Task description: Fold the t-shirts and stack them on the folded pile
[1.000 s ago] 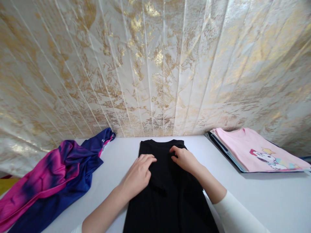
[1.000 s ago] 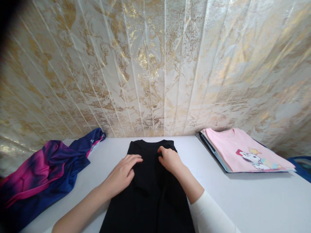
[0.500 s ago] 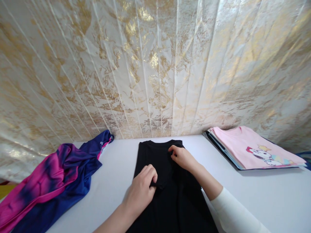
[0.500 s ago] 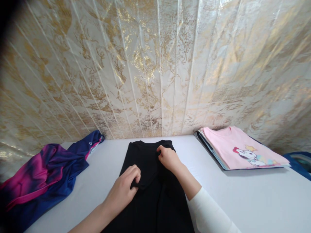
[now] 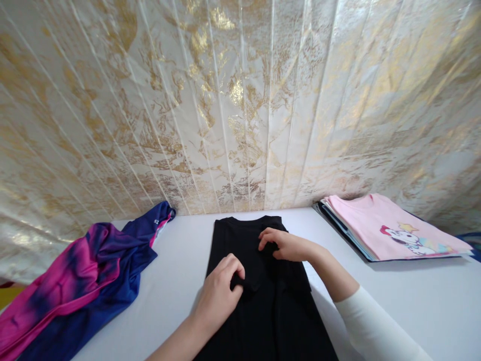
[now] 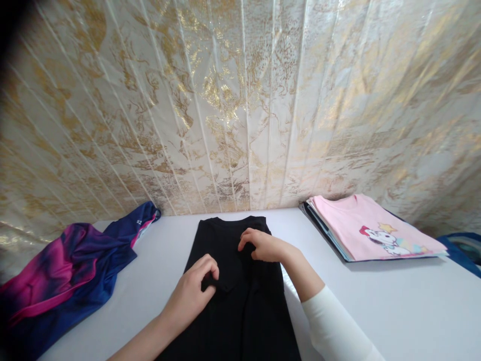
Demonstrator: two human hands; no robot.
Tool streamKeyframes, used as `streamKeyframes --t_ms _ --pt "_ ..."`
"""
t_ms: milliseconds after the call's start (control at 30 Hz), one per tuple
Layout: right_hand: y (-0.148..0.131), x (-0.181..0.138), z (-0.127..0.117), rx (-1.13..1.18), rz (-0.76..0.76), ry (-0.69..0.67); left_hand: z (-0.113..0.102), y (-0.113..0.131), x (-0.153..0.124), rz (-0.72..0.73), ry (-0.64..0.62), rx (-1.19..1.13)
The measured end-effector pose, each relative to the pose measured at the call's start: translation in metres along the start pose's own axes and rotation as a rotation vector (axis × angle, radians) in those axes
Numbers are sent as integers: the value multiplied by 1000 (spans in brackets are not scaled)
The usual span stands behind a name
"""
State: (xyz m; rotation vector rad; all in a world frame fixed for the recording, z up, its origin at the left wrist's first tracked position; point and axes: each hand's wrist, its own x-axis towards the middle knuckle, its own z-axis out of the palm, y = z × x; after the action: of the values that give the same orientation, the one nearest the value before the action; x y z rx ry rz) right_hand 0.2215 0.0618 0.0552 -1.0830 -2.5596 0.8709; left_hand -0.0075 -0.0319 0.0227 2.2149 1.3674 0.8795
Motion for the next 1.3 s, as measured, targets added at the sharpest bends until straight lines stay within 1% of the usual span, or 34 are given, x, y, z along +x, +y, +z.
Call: streamKeyframes --t_ms 200,300,367,433,533,700,833,933,1033,1167,1300 --pt "-3 3 2 -191 57 80 2 6 -1 64 -43 167" --pt "-4 2 2 -234 48 58 1 8 0 85 -60 235" --pt "-5 0 2 -260 39 34 0 8 1 84 -71 253" --pt "-7 1 3 -281 33 40 0 8 1 74 -76 252" --pt "-6 3 5 -275 15 94 0 8 1 44 -63 225" --pt "-1 4 -1 -166 -22 180 0 9 1 -14 -54 190" --pt "6 -2 -8 -111 -35 123 0 8 0 28 -71 210" --pt "11 -3 -8 -165 0 65 1 6 1 101 -80 219" --pt "11 -2 -4 -234 30 43 1 5 2 156 -101 246" --pt "2 -3 -3 -289 55 14 1 3 1 183 -121 281" --pt "-18 -6 -2 -401 110 -20 1 4 1 154 -96 234"
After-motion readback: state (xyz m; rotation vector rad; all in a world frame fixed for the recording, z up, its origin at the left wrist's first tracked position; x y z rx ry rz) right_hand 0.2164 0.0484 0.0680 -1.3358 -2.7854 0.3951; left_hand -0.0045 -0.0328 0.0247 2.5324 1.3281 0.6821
